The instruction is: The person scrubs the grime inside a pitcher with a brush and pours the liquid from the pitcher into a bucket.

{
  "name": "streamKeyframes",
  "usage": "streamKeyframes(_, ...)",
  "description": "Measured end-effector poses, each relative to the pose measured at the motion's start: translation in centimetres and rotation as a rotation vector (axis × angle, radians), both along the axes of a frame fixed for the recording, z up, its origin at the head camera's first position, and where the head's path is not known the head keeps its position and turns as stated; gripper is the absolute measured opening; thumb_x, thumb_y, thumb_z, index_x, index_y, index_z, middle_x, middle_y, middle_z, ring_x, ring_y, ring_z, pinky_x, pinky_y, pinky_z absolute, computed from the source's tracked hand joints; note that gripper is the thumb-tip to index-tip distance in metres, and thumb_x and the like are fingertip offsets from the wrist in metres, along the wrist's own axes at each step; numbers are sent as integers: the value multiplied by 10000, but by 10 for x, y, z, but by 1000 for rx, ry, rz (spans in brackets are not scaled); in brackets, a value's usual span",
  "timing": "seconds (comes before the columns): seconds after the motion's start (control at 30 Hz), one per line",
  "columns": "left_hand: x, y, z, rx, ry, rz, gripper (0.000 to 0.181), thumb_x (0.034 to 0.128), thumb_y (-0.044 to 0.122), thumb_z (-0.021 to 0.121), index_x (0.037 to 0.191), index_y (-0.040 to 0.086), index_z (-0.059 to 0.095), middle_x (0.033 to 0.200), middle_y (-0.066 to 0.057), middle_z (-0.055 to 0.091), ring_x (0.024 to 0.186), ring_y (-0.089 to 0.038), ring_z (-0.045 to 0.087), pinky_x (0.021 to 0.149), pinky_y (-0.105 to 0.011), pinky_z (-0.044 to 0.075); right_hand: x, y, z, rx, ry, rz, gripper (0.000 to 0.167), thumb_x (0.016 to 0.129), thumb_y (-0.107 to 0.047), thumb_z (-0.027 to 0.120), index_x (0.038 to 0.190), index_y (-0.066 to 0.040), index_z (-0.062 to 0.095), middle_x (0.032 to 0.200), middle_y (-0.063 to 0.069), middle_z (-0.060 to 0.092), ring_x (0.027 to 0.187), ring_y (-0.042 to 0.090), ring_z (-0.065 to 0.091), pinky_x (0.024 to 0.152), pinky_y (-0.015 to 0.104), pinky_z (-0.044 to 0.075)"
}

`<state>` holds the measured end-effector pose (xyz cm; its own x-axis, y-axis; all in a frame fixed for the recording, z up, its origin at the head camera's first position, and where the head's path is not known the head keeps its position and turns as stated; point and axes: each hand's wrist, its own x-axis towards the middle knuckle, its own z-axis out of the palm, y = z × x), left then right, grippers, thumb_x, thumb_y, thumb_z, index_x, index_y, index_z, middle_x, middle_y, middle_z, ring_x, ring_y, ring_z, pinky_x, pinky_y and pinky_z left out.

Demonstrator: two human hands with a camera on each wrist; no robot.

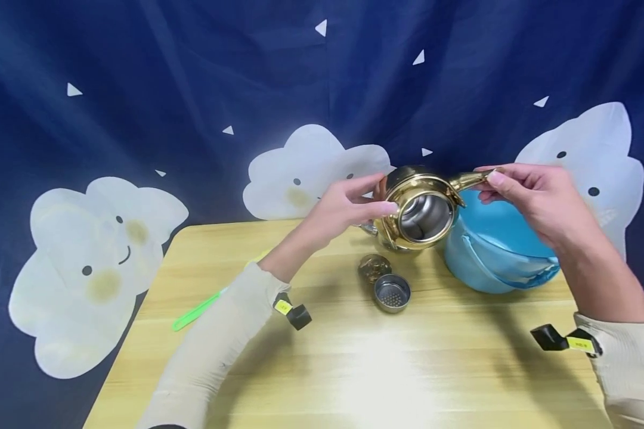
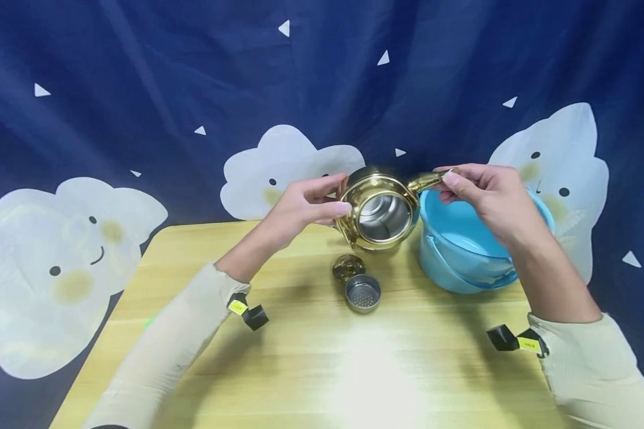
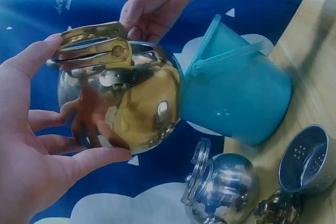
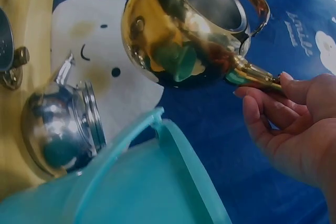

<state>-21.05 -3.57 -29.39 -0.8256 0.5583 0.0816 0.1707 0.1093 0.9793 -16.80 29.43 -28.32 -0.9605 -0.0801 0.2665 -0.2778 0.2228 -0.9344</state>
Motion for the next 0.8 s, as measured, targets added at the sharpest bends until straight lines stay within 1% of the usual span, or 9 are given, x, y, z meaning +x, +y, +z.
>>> streamKeyframes(0.1,2,-8,-3,27,-23,12,661,896,263,811,1503,209,556,1313,-20,681,1001,-168,750,877,-448,637,0,-9,0,5,-14,1,192,1029,-119,627,1137,-172,776,911,-73,800,780,67,758,802,127,583)
streamKeyframes(0.23,3,-20,-6,21,-26,58,651,900,284,793,1500,188,560,1444,22,642,1163,-147,707,935,-403,623,0,-22,1,1,-56,-10,168,1025,-159,642,1099,-227,777,878,-81,796,773,69,754,793,142,591)
streamKeyframes(0.33,4,-28,-8,26,-31,91,657,904,302,780,1507,180,550,1517,38,595,1261,-172,672,947,-387,618,-2,-32,1,-110,-92,22,133,1010,-142,663,1046,-180,786,852,-51,794,748,90,753,763,165,604)
streamKeyframes(0.43,5,-35,-11,57,-44,104,646,912,310,764,1502,153,552,1545,0,571,1290,-213,663,946,-402,619,-4,-42,1,-156,-103,29,114,1002,-127,672,988,-144,784,836,-41,792,730,97,749,740,180,609)
streamKeyframes(0.47,5,-38,-12,68,-47,107,641,915,312,759,1499,145,554,1545,-18,571,1293,-222,663,947,-407,619,-4,-45,1,-159,-108,27,111,1001,-127,673,978,-135,781,833,-41,793,727,96,746,734,186,610)
streamKeyframes(0.53,5,-43,-14,84,-52,113,624,923,317,749,1491,136,562,1545,-39,570,1308,-230,654,949,-420,618,-5,-51,1,-107,-114,-3,109,1005,-157,673,969,-151,775,835,-64,795,722,96,739,735,195,611)
streamKeyframes(0.67,6,-53,-17,97,-50,127,583,939,347,727,1468,145,590,1518,-31,596,1318,-221,648,957,-438,614,-6,-61,-1,-29,-125,-26,113,1018,-196,658,982,-180,764,831,-112,793,712,93,729,742,195,608)
streamKeyframes(0.73,6,-57,-18,97,-44,142,560,947,361,717,1453,148,605,1501,-15,611,1309,-218,653,957,-443,614,-7,-66,-2,-31,-124,-16,116,1021,-181,655,973,-178,761,823,-120,791,704,88,726,735,194,607)
streamKeyframes(0.8,7,-62,-19,104,-39,162,539,957,358,706,1440,136,617,1491,-15,619,1303,-223,656,956,-447,614,-9,-71,-4,-71,-126,15,116,1018,-146,655,959,-159,754,817,-110,793,695,81,723,723,195,606)
